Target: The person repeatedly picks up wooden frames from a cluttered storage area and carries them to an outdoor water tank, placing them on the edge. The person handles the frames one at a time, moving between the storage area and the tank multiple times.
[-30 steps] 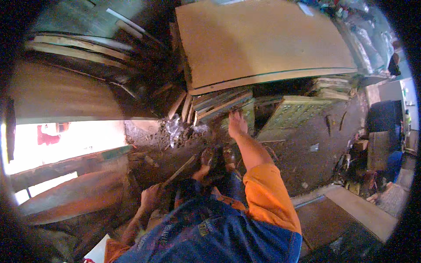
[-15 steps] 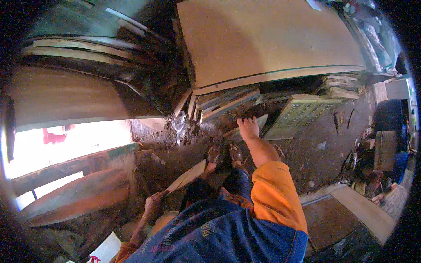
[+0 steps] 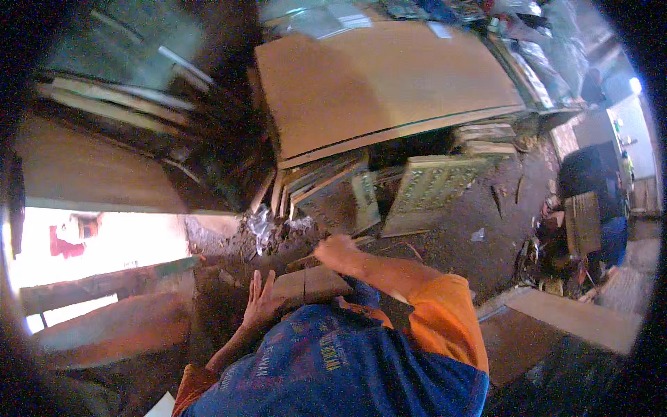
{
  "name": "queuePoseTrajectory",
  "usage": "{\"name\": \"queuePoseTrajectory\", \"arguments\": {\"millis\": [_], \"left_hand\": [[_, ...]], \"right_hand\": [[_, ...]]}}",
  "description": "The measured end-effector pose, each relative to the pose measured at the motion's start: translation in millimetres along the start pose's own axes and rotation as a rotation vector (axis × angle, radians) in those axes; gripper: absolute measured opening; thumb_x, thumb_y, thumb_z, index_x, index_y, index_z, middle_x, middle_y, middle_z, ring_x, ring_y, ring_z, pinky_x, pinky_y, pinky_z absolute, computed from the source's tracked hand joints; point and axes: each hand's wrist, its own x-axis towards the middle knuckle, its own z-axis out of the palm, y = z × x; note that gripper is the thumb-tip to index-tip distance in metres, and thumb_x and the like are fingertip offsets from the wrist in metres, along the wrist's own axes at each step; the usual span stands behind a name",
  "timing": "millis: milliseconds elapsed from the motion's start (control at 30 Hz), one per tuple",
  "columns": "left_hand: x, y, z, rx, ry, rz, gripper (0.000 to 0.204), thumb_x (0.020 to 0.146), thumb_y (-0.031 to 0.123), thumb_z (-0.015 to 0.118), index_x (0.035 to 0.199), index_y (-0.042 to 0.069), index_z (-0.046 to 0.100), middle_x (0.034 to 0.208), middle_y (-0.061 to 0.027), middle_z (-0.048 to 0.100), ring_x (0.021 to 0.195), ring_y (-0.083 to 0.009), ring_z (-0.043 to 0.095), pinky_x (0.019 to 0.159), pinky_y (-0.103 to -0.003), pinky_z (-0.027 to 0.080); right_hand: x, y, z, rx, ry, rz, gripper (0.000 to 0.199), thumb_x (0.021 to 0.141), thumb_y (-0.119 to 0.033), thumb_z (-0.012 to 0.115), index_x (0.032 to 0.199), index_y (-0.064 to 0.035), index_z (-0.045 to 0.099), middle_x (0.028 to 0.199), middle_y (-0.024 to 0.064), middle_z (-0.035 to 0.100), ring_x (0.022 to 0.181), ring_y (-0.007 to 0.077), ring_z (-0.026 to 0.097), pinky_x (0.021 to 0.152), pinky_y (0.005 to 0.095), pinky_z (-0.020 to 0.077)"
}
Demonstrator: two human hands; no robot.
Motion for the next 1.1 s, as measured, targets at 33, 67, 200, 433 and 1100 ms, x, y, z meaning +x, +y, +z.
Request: {"name": "queuePoseTrajectory", "arguments": {"millis": [33,67,200,433,1100], "left_hand": [[4.2,4.0,-0.4,0.021,-0.004,0.009,0.031,0.08,0.033,0.058,0.107,0.017,0.062,0.146,-0.0184,0.023,0.135,-0.0472,0.009,0.109,-0.055,0.016],[7.0,7.9,-1.1,0.045,-0.01,0.014,0.032,0.08,0.034,0.059,0.107,0.017,0.063,0.147,-0.018,0.021,0.135,-0.0481,0.005,0.109,-0.057,0.012],[16.4,20.8,-4.1,0.109,-0.071,-0.046,0.031,0.078,0.036,0.061,0.102,0.017,0.066,0.148,-0.0174,0.019,0.136,-0.0447,0.008,0.109,-0.057,0.013],[10.0,15.6,-12.3,0.193,-0.092,-0.158,0.016,0.075,0.021,0.057,0.08,0.013,0.07,0.105,-0.0142,0.056,0.104,-0.0319,0.049,0.09,-0.047,0.037],[-121.0,49.8,-3.5,-0.137,0.238,-0.688,0.018,0.076,0.013,0.063,0.092,0.009,0.067,0.095,-0.0118,0.058,0.091,-0.0318,0.055,0.077,-0.04,0.044]], "right_hand": [[-1.2,-11.4,-6.6,0.014,0.041,-0.037,0.012,0.074,-0.016,0.057,0.078,-0.0083,0.065,0.077,0.01,0.065,0.073,0.0286,0.067,0.058,0.042,0.0545],[-1.7,-21.3,-12.7,0.006,0.061,-0.063,0.012,0.074,-0.016,0.057,0.078,-0.0085,0.065,0.077,0.0099,0.065,0.073,0.0288,0.067,0.058,0.0419,0.0545],[-2.1,-50.3,-29.0,0.033,0.104,-0.162,0.014,0.074,-0.017,0.057,0.08,-0.0088,0.066,0.075,0.0094,0.065,0.074,0.0292,0.067,0.059,0.0419,0.0546],[2.3,-68.3,-31.1,0.061,0.152,-0.303,0.014,0.075,-0.018,0.056,0.08,-0.0092,0.065,0.079,0.0077,0.065,0.075,0.0279,0.066,0.059,0.0413,0.0542],[74.8,150.9,1.9,-0.047,0.37,0.392,0.074,0.083,-0.023,0.061,0.143,-0.011,0.02,0.143,0.017,0.027,0.133,0.0343,0.026,0.11,0.0479,0.0201]]}}
